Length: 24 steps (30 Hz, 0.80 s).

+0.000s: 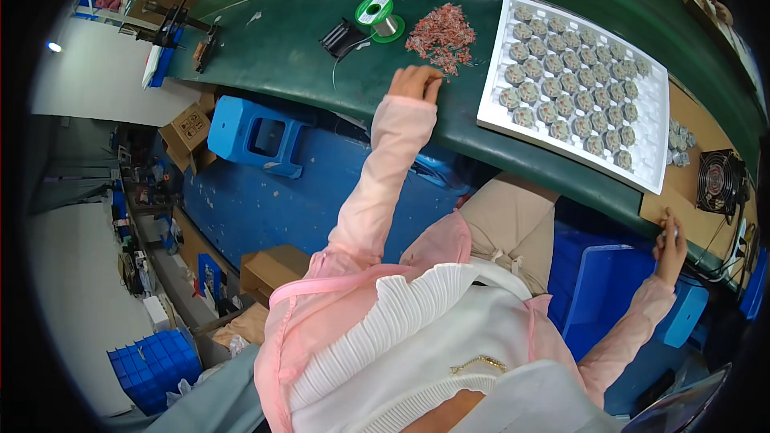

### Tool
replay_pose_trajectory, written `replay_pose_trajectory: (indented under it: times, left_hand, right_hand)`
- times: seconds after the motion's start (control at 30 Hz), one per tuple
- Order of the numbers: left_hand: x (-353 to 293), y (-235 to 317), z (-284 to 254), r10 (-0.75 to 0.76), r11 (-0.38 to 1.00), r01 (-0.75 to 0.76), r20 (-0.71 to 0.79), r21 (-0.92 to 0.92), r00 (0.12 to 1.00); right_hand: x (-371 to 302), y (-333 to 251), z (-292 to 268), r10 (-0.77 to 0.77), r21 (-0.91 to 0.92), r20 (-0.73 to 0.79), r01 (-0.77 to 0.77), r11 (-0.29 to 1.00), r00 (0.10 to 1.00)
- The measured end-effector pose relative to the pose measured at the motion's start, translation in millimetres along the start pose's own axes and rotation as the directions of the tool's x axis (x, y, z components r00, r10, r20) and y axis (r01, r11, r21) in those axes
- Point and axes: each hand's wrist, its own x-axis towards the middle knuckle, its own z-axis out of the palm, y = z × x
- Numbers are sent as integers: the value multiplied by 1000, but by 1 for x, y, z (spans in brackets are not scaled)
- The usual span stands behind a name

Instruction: Assembling small metal components on a factory production floor.

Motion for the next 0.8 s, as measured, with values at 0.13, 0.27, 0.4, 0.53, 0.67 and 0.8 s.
replay_pose_trajectory:
  times: [0.13, 0.27, 0.4, 0.53, 0.67, 0.8]
  left_hand:
    - [9, -10, 19, 81, 970, -75, -16, 232, 997]
    - [10, -10, 27, 20, 938, -3, -47, 348, 999]
    - [7, 0, 13, -143, 951, 116, 77, 285, 987]
    - [6, -2, 7, -188, 977, 180, 54, 116, 981]
    - [2, -4, 8, -130, 976, 123, 28, 178, 991]
    - [3, -1, 7, -86, 961, 71, 47, 267, 995]
  right_hand:
    - [-59, -1, 47, -63, 332, 177, 1, 943, 982]
    - [-102, -11, 92, -104, 285, 358, -3, 958, 928]
    - [-115, -2, 138, -60, 334, 524, -140, 932, 849]
    - [-120, -1, 181, -126, 370, 612, -141, 918, 780]
    - [-121, -13, 208, -166, 386, 664, -144, 911, 729]
    - [-119, -18, 217, -167, 383, 700, -168, 908, 694]
